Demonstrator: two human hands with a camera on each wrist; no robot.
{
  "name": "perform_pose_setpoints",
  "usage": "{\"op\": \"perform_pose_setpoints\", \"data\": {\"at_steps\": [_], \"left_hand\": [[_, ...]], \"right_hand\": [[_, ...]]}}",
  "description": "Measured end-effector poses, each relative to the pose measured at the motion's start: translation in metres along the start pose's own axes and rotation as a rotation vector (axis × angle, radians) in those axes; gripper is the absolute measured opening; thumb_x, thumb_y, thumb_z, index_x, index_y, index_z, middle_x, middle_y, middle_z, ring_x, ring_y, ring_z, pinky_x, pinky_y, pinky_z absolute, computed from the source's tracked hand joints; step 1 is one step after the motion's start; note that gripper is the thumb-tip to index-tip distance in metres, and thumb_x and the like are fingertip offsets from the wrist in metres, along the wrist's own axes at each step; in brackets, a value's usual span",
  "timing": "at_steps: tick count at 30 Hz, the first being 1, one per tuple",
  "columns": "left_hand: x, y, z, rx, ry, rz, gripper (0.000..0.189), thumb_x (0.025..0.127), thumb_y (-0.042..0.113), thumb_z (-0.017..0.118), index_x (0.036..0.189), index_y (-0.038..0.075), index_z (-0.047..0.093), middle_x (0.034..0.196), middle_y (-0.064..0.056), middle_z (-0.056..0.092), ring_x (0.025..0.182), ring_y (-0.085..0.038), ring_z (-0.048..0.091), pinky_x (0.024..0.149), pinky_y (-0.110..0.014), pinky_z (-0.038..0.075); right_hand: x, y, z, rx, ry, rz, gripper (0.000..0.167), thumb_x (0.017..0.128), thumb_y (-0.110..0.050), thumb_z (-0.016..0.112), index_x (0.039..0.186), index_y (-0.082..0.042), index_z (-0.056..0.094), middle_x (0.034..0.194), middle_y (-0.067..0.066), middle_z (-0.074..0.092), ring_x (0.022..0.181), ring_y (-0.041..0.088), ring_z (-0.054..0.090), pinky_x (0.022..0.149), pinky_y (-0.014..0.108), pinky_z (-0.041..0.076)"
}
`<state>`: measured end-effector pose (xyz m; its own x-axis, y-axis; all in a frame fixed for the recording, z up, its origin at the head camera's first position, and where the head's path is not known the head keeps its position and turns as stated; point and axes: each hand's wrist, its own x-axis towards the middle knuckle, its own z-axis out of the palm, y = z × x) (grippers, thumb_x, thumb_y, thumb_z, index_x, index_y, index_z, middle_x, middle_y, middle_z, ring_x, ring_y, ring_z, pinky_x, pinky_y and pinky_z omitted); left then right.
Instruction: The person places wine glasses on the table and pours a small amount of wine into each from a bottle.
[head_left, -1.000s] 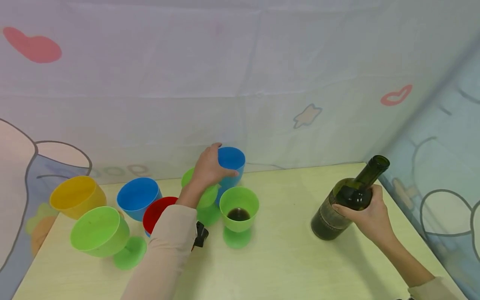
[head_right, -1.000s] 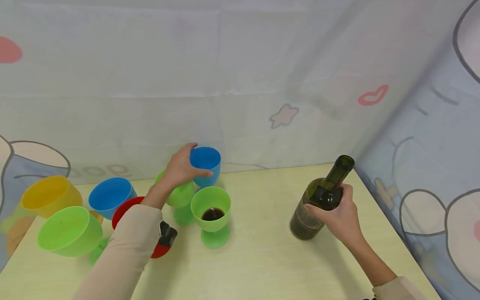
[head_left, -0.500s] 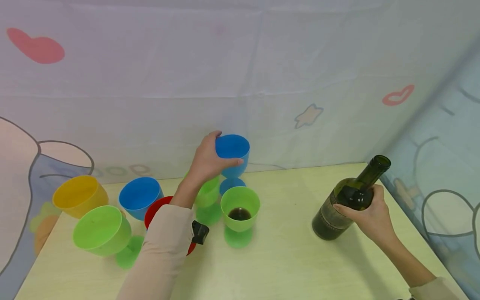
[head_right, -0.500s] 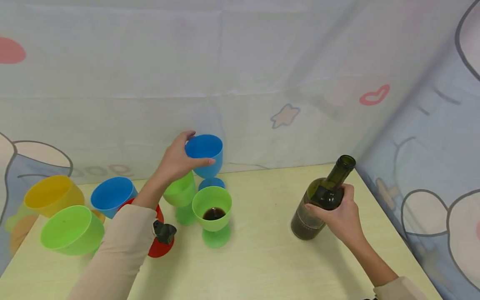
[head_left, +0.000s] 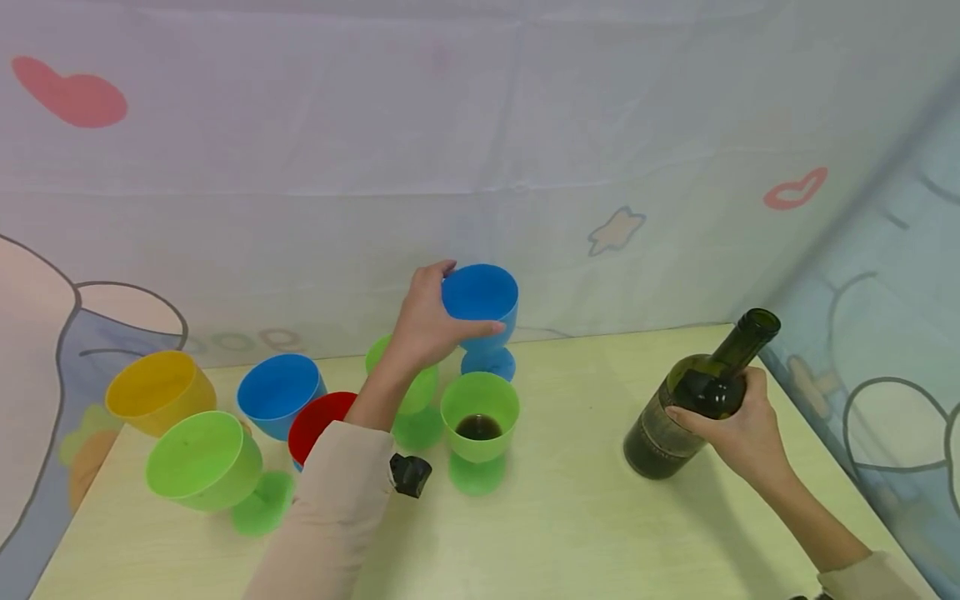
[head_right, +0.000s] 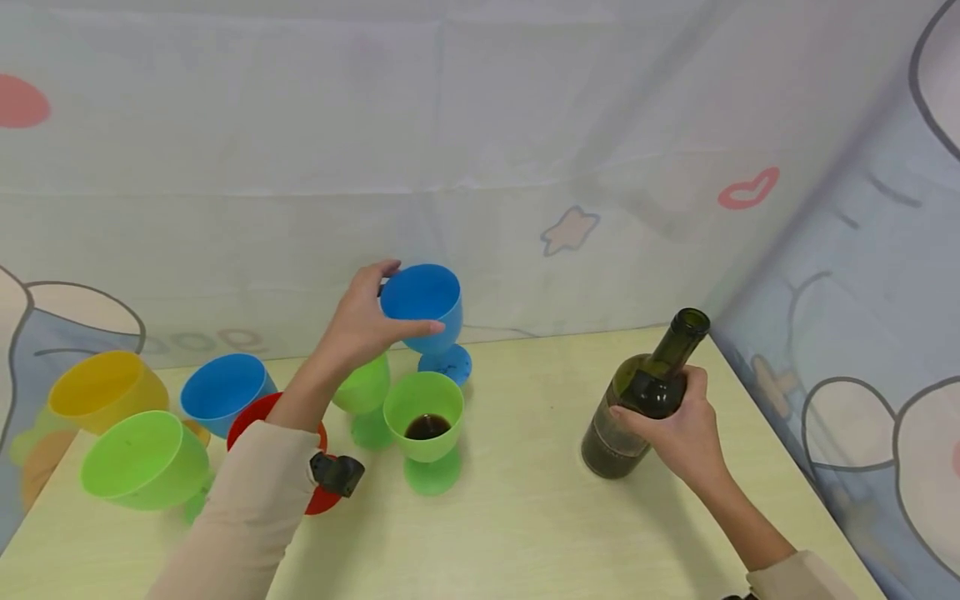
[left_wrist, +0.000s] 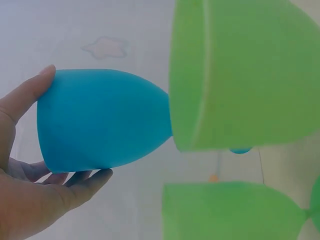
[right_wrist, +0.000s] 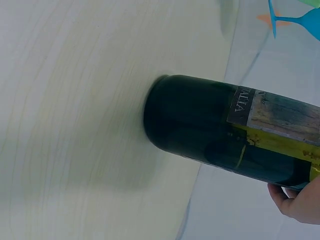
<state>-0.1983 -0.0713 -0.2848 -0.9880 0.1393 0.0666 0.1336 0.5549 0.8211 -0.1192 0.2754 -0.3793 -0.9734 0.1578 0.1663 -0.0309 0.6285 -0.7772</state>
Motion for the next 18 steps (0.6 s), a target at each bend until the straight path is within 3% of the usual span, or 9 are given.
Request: {"op": "perform_pose_setpoints", "data": {"at_steps": [13,18], "left_hand": [[-0.022,0.017,0.022,-0.014,-0.027,0.111,0.086,0.067,0.032,0.080,0.137,0.010,0.035,0.136,-0.009,0.033,0.121,-0.029,0.037,0.088,-0.046,0.045],[-0.036,0.024,0.034,-0.045,-0.074,0.166,0.086,0.066,0.029,0.082,0.136,0.009,0.037,0.135,-0.010,0.034,0.120,-0.031,0.038,0.088,-0.048,0.044]], "right_hand": [[0.000,-0.003,0.000,0.006,-0.002,-0.005,0.079,0.075,-0.023,0.075,0.125,0.004,0.021,0.117,0.028,0.040,0.104,0.043,0.044,0.078,0.054,0.038],[0.000,-0.005,-0.001,-0.004,-0.009,-0.006,0.079,0.075,-0.023,0.075,0.125,0.005,0.021,0.116,0.027,0.039,0.103,0.042,0.044,0.077,0.051,0.039]]}}
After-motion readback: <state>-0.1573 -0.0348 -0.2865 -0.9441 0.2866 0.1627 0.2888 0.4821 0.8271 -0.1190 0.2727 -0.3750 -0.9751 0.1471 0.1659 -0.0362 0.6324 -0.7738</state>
